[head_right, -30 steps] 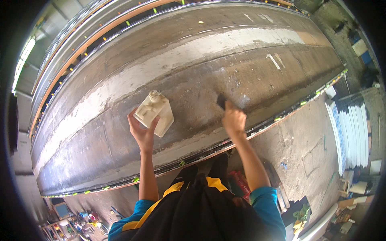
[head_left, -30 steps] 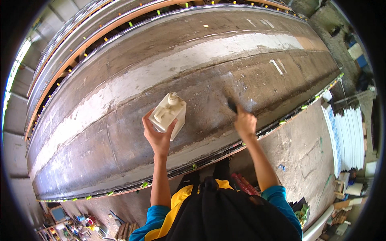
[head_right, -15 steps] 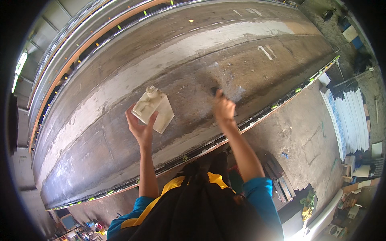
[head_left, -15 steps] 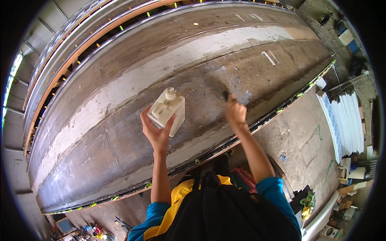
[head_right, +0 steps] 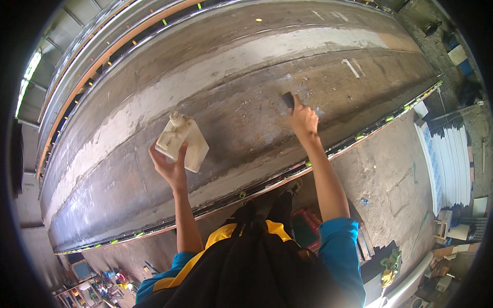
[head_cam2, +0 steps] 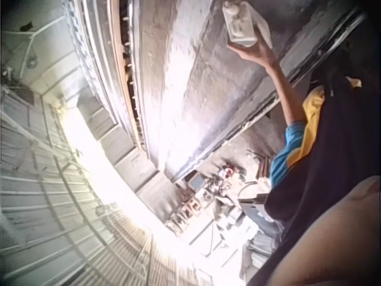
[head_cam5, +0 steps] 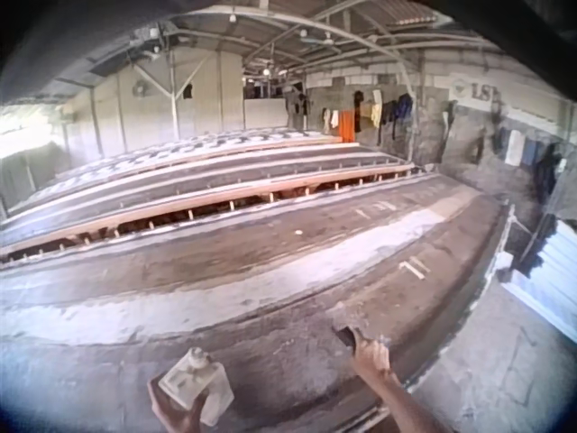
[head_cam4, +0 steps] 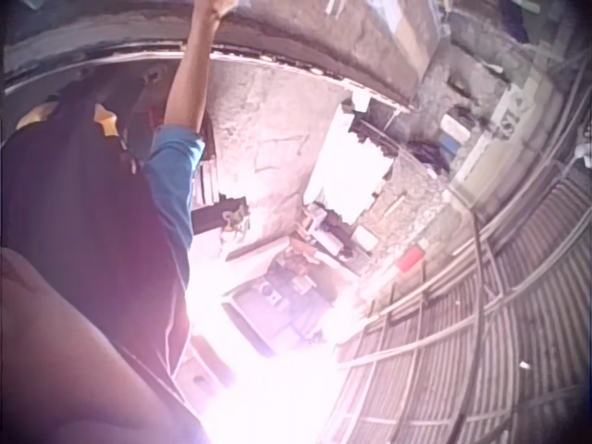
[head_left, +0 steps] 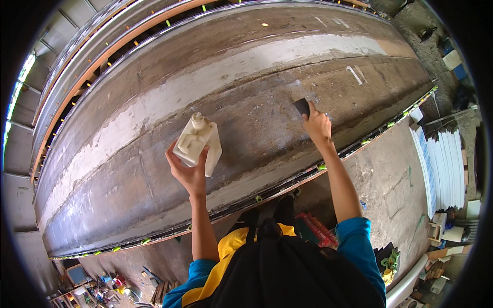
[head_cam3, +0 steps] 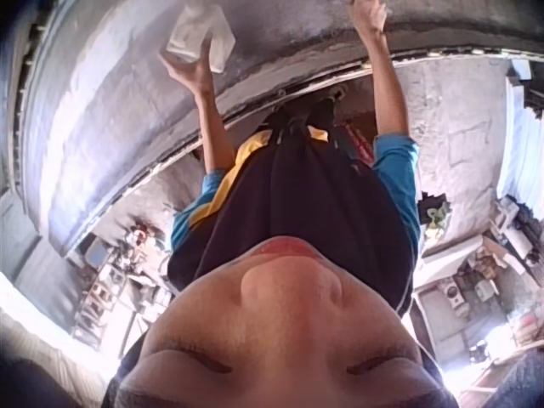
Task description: The person sands the curved interior surface of a large wooden boat hull using a sanding block. They repeatedly pour liquid from a white plastic bottle onto the wood to aid the sanding process. The person moves along the hull, working on different sections of the curved surface.
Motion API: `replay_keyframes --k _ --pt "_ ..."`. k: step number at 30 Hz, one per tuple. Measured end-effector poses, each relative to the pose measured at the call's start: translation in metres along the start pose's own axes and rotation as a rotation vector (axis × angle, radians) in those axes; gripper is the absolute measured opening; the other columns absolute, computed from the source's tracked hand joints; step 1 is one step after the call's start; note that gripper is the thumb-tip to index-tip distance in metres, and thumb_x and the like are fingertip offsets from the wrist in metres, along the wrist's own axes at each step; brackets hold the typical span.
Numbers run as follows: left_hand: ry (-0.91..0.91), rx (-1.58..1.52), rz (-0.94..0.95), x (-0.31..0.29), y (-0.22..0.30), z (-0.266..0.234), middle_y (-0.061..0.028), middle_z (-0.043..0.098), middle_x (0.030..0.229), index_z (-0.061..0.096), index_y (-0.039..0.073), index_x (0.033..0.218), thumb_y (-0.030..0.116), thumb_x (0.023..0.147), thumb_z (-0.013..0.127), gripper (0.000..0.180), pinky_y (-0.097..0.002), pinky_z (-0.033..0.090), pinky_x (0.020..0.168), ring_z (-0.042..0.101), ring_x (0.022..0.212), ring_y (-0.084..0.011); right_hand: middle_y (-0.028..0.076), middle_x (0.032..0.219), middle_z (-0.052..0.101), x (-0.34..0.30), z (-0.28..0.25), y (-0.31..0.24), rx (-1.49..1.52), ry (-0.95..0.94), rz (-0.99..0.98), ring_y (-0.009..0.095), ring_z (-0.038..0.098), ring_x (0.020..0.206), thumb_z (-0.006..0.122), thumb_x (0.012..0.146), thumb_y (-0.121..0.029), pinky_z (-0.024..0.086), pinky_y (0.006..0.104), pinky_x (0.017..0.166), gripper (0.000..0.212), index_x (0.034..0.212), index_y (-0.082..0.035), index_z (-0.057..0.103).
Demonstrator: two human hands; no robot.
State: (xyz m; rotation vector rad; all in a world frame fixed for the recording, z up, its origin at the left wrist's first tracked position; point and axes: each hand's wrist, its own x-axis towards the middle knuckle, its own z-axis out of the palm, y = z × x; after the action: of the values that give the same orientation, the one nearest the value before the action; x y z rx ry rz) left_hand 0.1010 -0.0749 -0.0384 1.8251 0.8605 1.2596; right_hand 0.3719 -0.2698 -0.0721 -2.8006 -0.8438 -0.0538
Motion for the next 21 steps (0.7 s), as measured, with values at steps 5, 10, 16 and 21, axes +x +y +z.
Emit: replay_keyframes --k 5,10,16,21 --pt "0.021 -0.098 -0.020 -0.004 -0.008 -0.005 -0.0109 0.055 0.101 0.047 0.001 0.111 0.017 0.064 0.080 0.059 -0.0322 0.042 0.085 0.054 0.094 -0.0197 0.013 0.059 0.058 -0.037 0.036 -0.038 -0.037 0.011 -0.136 0.028 0.061 0.051 0.054 0.082 -0.014 0.050 0.0376 0.044 0.027 0.105 -0.006 0.044" --pt "0.050 -0.102 -0.054 -0.002 -0.005 -0.005 -0.0118 0.054 0.102 0.046 0.001 0.112 0.015 0.065 0.079 0.059 -0.0324 0.042 0.085 0.053 0.095 -0.0200 0.016 0.071 0.061 -0.084 0.014 -0.108 0.217 -0.155 -0.284 0.031 0.063 0.062 0.057 0.081 -0.012 0.051 0.0400 0.054 0.027 0.105 -0.006 0.045" --pt "0.078 -0.121 -0.040 0.002 -0.004 -0.001 -0.0120 0.054 0.102 0.045 0.001 0.113 0.016 0.065 0.080 0.061 -0.0326 0.041 0.086 0.053 0.095 -0.0204 0.019 0.079 0.061 -0.082 0.014 -0.117 0.308 -0.311 -0.341 0.036 0.062 0.076 0.063 0.079 -0.018 0.048 0.0437 0.064 0.036 0.107 -0.005 0.044" --pt "0.076 -0.047 -0.018 -0.002 0.001 0.000 -0.0120 0.055 0.102 0.046 0.001 0.112 0.016 0.064 0.081 0.061 -0.0328 0.041 0.086 0.053 0.095 -0.0205 0.023 0.083 0.063 0.002 0.018 -0.049 0.431 -0.266 -0.024 0.035 0.063 0.076 0.073 0.069 -0.022 0.050 0.0401 0.066 0.057 0.116 -0.003 0.047"
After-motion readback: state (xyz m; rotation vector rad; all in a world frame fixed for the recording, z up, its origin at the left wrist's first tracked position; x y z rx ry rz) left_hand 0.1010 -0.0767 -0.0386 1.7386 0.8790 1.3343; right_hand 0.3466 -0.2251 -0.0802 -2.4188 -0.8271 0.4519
